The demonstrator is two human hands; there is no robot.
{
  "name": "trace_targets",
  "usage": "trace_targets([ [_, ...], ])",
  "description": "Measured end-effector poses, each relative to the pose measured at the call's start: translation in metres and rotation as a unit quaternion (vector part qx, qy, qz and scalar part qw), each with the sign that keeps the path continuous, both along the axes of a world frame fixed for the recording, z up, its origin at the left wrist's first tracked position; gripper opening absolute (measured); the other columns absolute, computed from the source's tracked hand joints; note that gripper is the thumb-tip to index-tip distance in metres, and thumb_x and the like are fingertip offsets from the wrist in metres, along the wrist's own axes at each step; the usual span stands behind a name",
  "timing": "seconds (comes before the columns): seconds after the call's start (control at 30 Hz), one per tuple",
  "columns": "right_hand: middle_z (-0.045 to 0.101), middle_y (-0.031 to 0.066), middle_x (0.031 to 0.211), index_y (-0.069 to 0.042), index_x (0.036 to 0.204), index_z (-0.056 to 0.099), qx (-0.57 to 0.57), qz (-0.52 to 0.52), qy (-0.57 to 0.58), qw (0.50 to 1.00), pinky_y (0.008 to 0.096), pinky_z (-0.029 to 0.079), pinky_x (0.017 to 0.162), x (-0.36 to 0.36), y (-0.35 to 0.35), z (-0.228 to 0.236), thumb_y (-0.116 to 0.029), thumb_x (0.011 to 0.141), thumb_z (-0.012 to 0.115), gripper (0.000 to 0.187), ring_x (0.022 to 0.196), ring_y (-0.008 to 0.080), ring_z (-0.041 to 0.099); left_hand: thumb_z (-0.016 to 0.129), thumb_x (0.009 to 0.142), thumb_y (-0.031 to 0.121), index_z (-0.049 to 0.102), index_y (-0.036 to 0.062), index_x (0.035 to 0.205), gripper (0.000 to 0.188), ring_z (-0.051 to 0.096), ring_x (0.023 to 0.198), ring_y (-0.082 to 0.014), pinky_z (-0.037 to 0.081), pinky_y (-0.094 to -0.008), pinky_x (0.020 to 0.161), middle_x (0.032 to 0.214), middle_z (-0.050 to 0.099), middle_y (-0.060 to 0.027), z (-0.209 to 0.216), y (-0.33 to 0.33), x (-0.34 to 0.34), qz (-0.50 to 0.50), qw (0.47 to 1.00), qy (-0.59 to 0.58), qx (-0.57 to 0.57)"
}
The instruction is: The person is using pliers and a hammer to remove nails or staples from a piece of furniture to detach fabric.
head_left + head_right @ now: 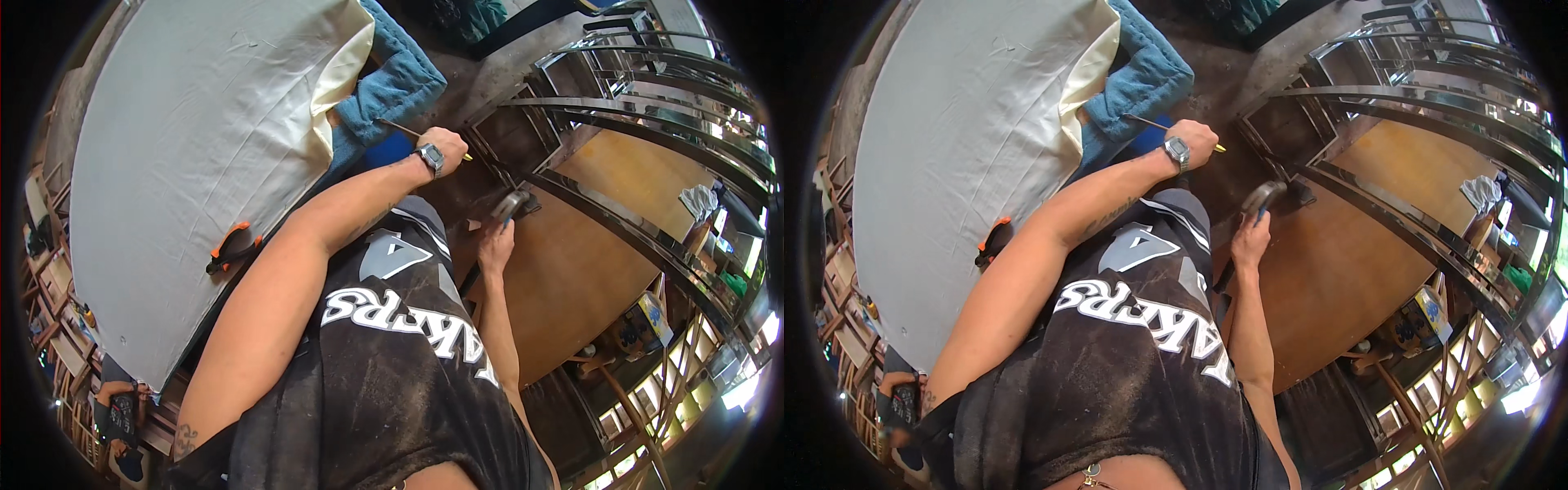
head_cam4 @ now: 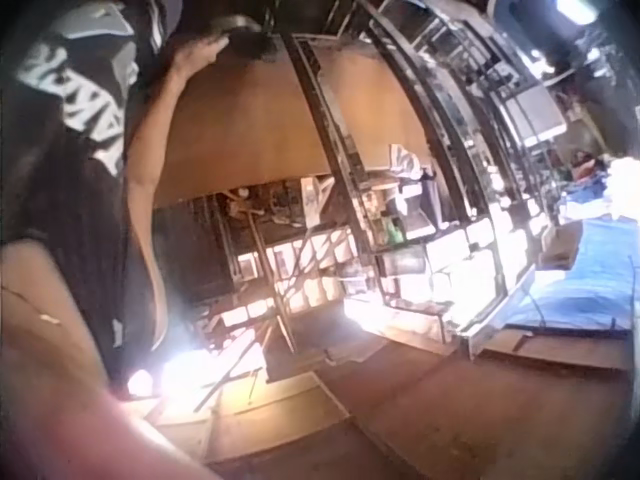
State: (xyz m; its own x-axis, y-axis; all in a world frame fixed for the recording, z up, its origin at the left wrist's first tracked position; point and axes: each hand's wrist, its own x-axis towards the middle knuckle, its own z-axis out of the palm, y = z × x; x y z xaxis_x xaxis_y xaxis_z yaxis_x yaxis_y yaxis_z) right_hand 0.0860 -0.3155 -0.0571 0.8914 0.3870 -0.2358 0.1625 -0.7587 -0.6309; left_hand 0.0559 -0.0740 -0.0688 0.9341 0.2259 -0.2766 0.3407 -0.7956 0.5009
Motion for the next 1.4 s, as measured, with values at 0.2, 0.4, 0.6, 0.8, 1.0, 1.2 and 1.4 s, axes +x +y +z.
trace_targets([
  [0.2, 0.040, -0.0019, 0.059, -0.010, 0.085, 0.044, 0.066, -0.107, 0.146, 0.981, 0.0231, 0.033, 0.034, 0.017, -0.026, 0.003, -0.042, 0.099, 0.037, 0.036, 0.039, 0.0072, 0.037, 0.060, 0.069, 0.017, 0.070, 0.0057, 0.075, 0.017, 0.067, 0.074, -0.0318, 0.054, -0.0406, 0.067, 0.076, 0.067, -0.0171, 0.036, -0.007, 0.000, -0.065, 0.997, -0.007, -0.031],
  [0.4, 0.041, -0.0022, 0.059, -0.010, 0.085, 0.045, 0.059, -0.044, 0.069, 0.995, 0.0224, 0.034, 0.035, 0.030, -0.017, 0.002, -0.042, 0.099, 0.038, 0.035, 0.041, 0.0060, 0.038, 0.060, 0.067, 0.018, 0.068, 0.0085, 0.075, 0.015, 0.066, 0.074, -0.0321, 0.053, -0.0415, 0.066, 0.073, 0.066, -0.0156, 0.058, 0.008, 0.000, -0.050, 0.994, -0.081, -0.050],
  [0.6, 0.049, 0.0030, 0.059, -0.002, 0.083, 0.049, 0.052, -0.040, 0.112, 0.992, 0.0304, 0.041, 0.052, 0.039, -0.002, 0.016, -0.040, 0.099, 0.039, 0.042, 0.054, 0.0133, 0.049, 0.064, 0.069, 0.023, 0.068, 0.0108, 0.078, 0.015, 0.065, 0.073, -0.0319, 0.053, -0.0419, 0.066, 0.073, 0.066, -0.0138, 0.062, 0.012, 0.001, -0.022, 0.988, -0.128, -0.089],
  [0.8, 0.041, -0.0024, 0.060, -0.010, 0.088, 0.046, 0.078, -0.052, 0.131, 0.987, 0.0205, 0.035, 0.037, 0.036, 0.020, 0.039, -0.039, 0.099, 0.040, 0.032, 0.044, 0.0055, 0.039, 0.065, 0.069, 0.022, 0.067, 0.0112, 0.078, 0.014, 0.064, 0.071, -0.0326, 0.052, -0.0424, 0.063, 0.071, 0.065, -0.0138, 0.065, 0.016, 0.000, 0.001, 0.981, -0.144, -0.128],
  [1.0, 0.041, -0.0008, 0.060, -0.009, 0.090, 0.044, 0.344, -0.066, 0.109, 0.930, 0.0201, 0.033, 0.037, 0.045, 0.050, 0.112, -0.042, 0.095, 0.048, 0.034, 0.043, 0.0079, 0.039, 0.067, 0.072, 0.022, 0.058, 0.0049, 0.069, 0.020, 0.059, 0.066, -0.0365, 0.047, -0.0427, 0.057, 0.065, 0.059, -0.0160, 0.071, 0.030, -0.006, 0.023, 0.950, -0.245, -0.192],
  [1.2, 0.057, 0.0233, 0.072, -0.001, 0.096, 0.048, 0.048, 0.094, -0.085, 0.991, 0.0450, 0.046, 0.054, 0.010, 0.096, 0.049, -0.031, 0.088, 0.056, 0.032, 0.059, 0.0349, 0.058, 0.064, 0.068, 0.018, 0.060, 0.0081, 0.067, 0.011, 0.062, 0.066, -0.0341, 0.049, -0.0423, 0.058, 0.064, 0.060, -0.0144, 0.046, 0.014, -0.004, 0.025, 0.964, -0.233, -0.126],
  [1.4, 0.057, 0.0176, 0.066, -0.002, 0.092, 0.051, -0.091, 0.055, 0.020, 0.994, 0.0445, 0.043, 0.055, 0.032, 0.021, 0.019, -0.038, 0.098, 0.042, 0.038, 0.060, 0.0377, 0.058, 0.059, 0.076, 0.018, 0.072, 0.0099, 0.079, 0.016, 0.069, 0.077, -0.0256, 0.054, -0.0379, 0.067, 0.081, 0.070, -0.0112, -0.007, 0.001, 0.015, -0.027, 0.996, 0.067, 0.044],
])
